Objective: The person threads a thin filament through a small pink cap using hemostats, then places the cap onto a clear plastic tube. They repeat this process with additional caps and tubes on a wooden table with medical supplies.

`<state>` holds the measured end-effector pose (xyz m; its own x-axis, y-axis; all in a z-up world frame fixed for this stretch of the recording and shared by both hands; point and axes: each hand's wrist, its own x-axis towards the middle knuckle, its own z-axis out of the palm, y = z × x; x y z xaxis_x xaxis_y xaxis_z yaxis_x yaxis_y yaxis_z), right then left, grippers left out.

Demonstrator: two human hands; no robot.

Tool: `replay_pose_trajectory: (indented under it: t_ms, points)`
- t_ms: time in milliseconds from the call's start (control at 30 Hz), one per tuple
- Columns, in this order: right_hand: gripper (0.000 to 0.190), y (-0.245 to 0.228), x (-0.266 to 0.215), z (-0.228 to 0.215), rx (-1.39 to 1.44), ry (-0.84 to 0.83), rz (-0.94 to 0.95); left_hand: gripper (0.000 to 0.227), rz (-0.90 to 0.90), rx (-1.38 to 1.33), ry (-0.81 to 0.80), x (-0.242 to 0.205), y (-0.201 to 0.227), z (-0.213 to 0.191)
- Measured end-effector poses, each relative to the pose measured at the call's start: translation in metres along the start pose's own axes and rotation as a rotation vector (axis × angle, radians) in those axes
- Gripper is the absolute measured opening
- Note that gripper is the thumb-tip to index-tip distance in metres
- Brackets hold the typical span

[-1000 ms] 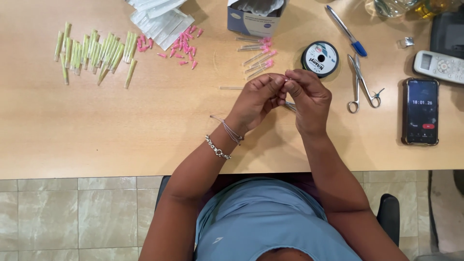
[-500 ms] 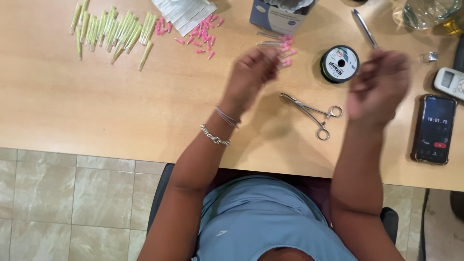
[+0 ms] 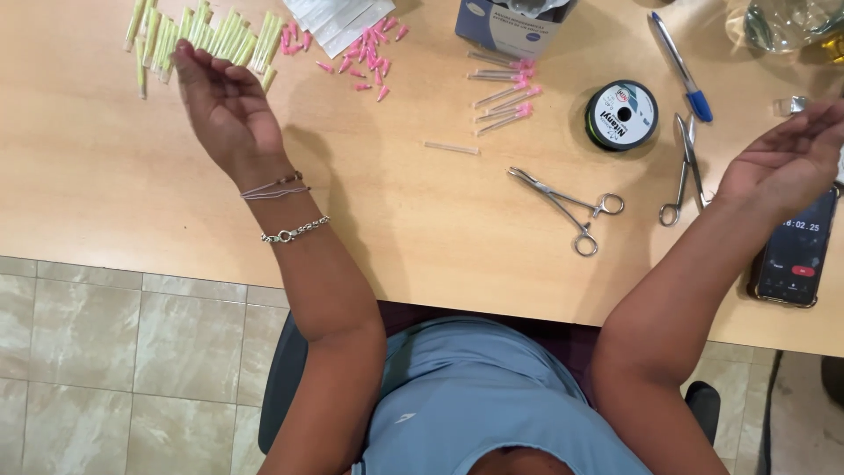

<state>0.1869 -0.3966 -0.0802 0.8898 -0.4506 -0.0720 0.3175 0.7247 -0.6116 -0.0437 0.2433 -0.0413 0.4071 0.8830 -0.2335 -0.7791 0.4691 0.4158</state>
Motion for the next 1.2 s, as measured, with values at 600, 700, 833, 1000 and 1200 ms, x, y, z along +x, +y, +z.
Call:
replay_pose_trajectory:
  t_ms: [600,700,833,1000,1200]
  points:
    - [0.006,0.065,-0.182,0.122,-1.558,-1.015,-0.961,0.019,0.891,1.758,-0.679,-0.062,-0.1,0.008]
    - [0.012,0.067,-0.188,0.13,-1.697,-1.074,-1.209,0.029,1.033,1.508,-0.919,-0.103,-0.101,0.04]
    - [0.017,0.074,-0.199,0.133,-1.775,-1.121,-1.253,0.031,0.984,1.303,-1.188,-0.174,-0.128,0.047]
    - [0.011,0.082,-0.21,0.131,-1.715,-1.2,-1.273,0.005,1.328,1.326,-1.306,-0.217,-0.161,0.03]
    - [0.015,0.082,-0.21,0.134,-1.671,-1.23,-1.313,0.012,1.322,1.41,-1.346,-0.207,-0.149,0.035]
